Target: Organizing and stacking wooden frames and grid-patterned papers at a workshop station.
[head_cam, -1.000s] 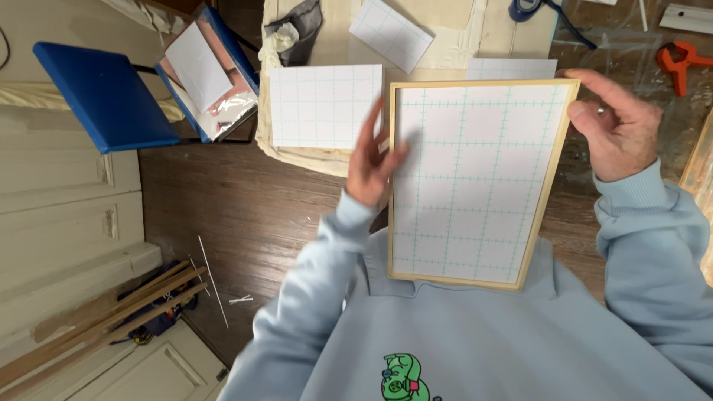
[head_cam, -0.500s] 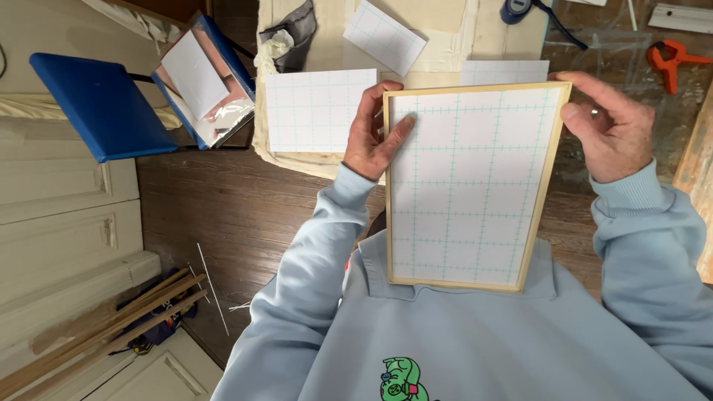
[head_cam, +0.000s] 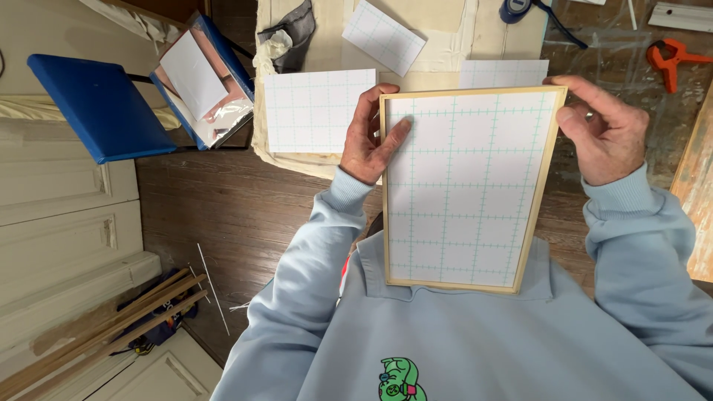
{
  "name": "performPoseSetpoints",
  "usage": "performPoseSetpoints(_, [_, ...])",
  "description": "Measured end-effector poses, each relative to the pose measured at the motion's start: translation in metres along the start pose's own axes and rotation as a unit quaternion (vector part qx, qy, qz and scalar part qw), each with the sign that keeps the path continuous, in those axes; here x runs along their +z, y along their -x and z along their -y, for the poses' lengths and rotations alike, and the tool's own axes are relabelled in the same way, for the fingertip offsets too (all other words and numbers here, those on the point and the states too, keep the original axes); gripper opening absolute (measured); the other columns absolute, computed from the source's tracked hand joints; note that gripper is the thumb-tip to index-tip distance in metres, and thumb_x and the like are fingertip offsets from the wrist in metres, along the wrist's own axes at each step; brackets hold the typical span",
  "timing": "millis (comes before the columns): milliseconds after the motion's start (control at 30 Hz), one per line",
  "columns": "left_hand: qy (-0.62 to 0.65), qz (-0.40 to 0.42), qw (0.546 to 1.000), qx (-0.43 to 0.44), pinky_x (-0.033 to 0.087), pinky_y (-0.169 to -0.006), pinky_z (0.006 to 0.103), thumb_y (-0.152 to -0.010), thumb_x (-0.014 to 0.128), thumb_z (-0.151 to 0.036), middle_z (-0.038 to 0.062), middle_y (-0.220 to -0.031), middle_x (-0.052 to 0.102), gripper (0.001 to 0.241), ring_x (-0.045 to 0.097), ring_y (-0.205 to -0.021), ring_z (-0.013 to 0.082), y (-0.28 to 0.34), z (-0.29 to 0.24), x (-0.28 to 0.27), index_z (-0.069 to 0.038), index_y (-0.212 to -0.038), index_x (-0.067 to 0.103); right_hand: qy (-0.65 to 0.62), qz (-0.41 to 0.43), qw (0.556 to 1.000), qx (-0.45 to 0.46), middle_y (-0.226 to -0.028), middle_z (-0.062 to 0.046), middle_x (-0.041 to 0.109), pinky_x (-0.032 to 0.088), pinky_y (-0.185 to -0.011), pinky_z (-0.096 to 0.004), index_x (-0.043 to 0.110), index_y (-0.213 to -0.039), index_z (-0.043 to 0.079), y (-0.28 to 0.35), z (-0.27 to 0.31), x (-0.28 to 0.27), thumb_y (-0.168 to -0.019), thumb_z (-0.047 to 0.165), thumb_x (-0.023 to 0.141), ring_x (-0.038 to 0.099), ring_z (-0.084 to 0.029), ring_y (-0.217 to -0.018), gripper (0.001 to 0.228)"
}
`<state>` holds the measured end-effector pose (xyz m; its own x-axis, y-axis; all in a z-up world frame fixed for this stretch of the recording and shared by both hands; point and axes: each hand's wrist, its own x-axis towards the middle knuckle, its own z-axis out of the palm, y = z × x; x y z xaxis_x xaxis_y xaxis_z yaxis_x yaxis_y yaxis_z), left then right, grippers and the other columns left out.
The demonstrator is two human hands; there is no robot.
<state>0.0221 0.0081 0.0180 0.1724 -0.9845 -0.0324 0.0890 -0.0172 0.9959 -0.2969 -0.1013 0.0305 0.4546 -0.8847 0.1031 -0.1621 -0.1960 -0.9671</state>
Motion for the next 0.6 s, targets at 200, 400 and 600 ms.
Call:
performPoseSetpoints(200, [-0.003,-0.006,1.0,0.006,0.061,-0.096,0.0347,-0.102,0.069,-0.006,0.012,-0.124,0.06,0.047,0.066,-0.109,0.0208,-0.001,-0.004,0.001,-0.008,-0.142,0.044,0.02,-0.017,0.998,0.051,-0.123,-0.013,0.069,0.045,-0.067,-0.018,0.062,-0.136,-0.001,-0.014,0.033,0.005,-0.099,-0.004,0.06,0.059,-0.007,-0.087,0.037])
performPoseSetpoints(400, [0.037,-0.019,0.999,0.019,0.056,-0.108,0.0388,-0.104,0.065,-0.005,0.019,-0.143,0.058,0.064,0.063,-0.124,0.0269,0.004,-0.015,0.002,-0.009,-0.157,0.031,-0.115,0.007,0.993,0.027,-0.155,-0.018,0.058,0.06,-0.106,-0.031,0.042,-0.162,0.003,0.004,-0.001,0.011,-0.105,-0.002,0.061,0.065,-0.022,-0.132,0.061])
performPoseSetpoints(600, [0.075,-0.049,0.994,-0.058,0.047,-0.118,0.0383,-0.104,0.062,-0.008,0.021,-0.148,0.06,0.063,0.059,-0.137,0.0289,0.066,0.072,-0.006,0.002,-0.16,0.036,-0.16,0.015,0.975,0.152,-0.151,-0.017,0.057,0.056,-0.103,-0.034,0.039,-0.16,0.002,0.062,-0.035,0.022,-0.098,0.001,0.063,0.061,-0.021,-0.129,0.067])
